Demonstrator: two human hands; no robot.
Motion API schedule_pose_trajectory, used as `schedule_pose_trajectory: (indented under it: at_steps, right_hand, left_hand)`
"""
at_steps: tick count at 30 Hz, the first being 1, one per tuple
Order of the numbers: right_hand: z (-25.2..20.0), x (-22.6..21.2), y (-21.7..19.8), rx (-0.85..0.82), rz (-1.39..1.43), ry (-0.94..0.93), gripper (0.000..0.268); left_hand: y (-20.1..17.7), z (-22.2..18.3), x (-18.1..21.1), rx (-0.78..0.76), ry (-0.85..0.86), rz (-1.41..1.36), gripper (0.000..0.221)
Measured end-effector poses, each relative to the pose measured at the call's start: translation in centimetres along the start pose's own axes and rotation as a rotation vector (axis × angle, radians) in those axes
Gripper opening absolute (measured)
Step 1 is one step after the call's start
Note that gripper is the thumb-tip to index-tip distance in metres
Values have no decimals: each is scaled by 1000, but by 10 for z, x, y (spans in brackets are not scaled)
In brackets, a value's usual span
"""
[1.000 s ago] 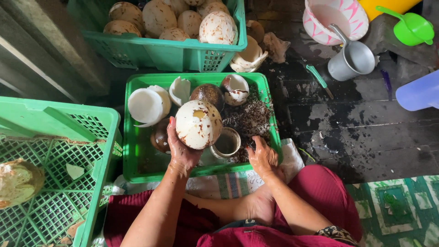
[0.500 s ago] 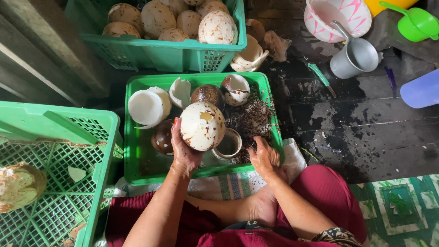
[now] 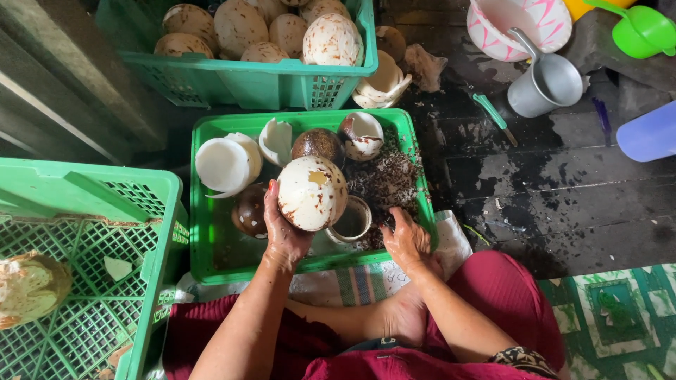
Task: Cleaning and scraping the outer surface of coconut shells using a hand tool in a processing area
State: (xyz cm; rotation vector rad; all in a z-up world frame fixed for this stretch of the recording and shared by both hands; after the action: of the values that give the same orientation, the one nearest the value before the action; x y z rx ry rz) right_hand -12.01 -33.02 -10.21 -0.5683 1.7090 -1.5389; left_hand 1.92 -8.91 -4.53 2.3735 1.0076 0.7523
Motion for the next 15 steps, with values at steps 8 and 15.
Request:
schedule_pose_trajectory:
  at_steps: [8, 15]
  right_hand:
    - [2, 2, 4, -9, -4, 0, 40]
    - [1, 2, 3, -34, -15, 0, 39]
  left_hand:
    - [0, 1, 0, -4, 5, -11, 40]
    - [2, -1, -1, 2, 10, -3, 38]
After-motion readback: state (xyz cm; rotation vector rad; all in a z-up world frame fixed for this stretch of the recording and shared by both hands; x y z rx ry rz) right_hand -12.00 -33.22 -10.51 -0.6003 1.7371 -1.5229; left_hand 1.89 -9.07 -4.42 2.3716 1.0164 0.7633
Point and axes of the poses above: each hand's wrist, its own z-axis towards the middle knuckle, its own y-axis out of the palm, x = y × z, the point moved 9 cm from there along z, towards the middle knuckle, and after that the axes turned 7 degrees about x, right-handed, at the moved point
